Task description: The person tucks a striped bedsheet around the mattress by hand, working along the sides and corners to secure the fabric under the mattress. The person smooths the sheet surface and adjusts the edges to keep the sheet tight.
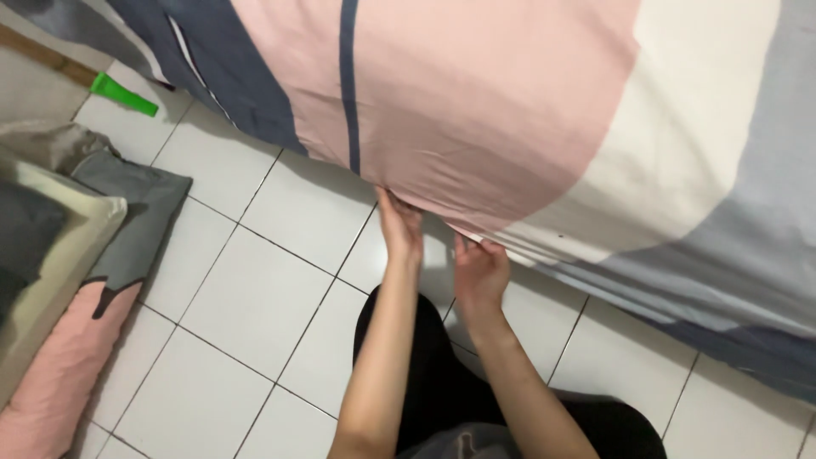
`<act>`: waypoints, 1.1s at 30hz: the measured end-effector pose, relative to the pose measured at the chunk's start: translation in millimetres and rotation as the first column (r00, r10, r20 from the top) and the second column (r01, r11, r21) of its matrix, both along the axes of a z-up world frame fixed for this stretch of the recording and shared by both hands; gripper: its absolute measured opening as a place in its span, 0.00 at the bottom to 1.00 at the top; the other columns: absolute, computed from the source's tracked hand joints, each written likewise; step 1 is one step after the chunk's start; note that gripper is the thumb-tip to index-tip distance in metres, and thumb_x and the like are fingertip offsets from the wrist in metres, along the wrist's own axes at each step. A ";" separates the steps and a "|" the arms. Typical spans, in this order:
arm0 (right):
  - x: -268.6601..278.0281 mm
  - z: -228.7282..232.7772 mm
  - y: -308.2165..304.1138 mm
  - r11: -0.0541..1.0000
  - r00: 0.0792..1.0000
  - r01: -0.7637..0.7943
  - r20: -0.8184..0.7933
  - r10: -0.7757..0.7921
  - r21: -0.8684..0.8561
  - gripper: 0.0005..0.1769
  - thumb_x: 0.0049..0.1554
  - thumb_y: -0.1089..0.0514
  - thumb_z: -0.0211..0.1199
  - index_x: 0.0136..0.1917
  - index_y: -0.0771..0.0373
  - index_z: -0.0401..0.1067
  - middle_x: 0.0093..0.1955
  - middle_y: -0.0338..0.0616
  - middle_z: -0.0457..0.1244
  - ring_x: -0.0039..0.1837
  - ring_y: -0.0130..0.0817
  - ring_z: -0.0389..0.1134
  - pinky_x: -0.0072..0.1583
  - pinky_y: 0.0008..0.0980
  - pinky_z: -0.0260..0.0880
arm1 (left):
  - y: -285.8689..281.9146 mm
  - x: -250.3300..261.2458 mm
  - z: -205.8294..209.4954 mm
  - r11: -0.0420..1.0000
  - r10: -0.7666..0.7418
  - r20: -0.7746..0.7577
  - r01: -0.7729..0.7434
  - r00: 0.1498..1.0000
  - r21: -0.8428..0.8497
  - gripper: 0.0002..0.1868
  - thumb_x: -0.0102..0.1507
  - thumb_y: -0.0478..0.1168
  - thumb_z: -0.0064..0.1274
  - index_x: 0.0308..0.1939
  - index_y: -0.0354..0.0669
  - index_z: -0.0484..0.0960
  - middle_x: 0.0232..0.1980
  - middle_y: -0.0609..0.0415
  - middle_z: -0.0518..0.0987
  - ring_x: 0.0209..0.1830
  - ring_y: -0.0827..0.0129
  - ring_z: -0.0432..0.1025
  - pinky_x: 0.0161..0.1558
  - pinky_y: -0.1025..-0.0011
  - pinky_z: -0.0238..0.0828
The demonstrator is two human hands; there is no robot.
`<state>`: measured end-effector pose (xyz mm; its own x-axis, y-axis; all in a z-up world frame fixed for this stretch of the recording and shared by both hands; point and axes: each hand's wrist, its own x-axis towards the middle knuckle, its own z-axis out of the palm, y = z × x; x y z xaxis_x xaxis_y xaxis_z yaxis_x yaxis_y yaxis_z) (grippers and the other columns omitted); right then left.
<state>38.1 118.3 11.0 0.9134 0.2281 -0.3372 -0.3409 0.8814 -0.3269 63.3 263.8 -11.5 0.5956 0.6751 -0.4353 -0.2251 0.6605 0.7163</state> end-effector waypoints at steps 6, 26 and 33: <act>1.8 14.5 -20.2 0.997 0.997 -0.074 -0.036 0.075 0.023 0.38 0.51 0.64 0.56 0.74 0.69 0.55 0.78 0.52 0.54 0.81 0.48 0.51 0.83 0.52 0.42 | -39.4 -30.6 -5.2 0.921 -0.124 0.348 0.239 0.929 -0.309 0.49 0.70 0.67 0.37 0.77 0.26 0.51 0.80 0.37 0.57 0.80 0.51 0.52 0.77 0.57 0.47; -19.5 -26.5 -79.0 0.917 0.999 -0.038 -0.039 0.024 -0.397 0.17 0.64 0.61 0.54 0.65 0.67 0.60 0.66 0.52 0.62 0.68 0.47 0.67 0.69 0.52 0.70 | -65.0 -13.0 -14.2 0.984 -0.170 0.101 0.173 0.980 -0.028 0.42 0.69 0.64 0.38 0.76 0.38 0.55 0.77 0.45 0.61 0.76 0.52 0.59 0.72 0.51 0.57; -5.0 -34.6 -125.6 0.762 0.989 0.134 0.138 -0.059 -0.633 0.09 0.65 0.61 0.56 0.57 0.66 0.71 0.52 0.45 0.68 0.49 0.32 0.70 0.46 0.33 0.71 | -175.0 -38.7 63.9 0.864 -0.454 -0.140 0.473 0.880 0.171 0.19 0.69 0.45 0.47 0.61 0.42 0.73 0.54 0.50 0.77 0.49 0.67 0.75 0.47 0.65 0.80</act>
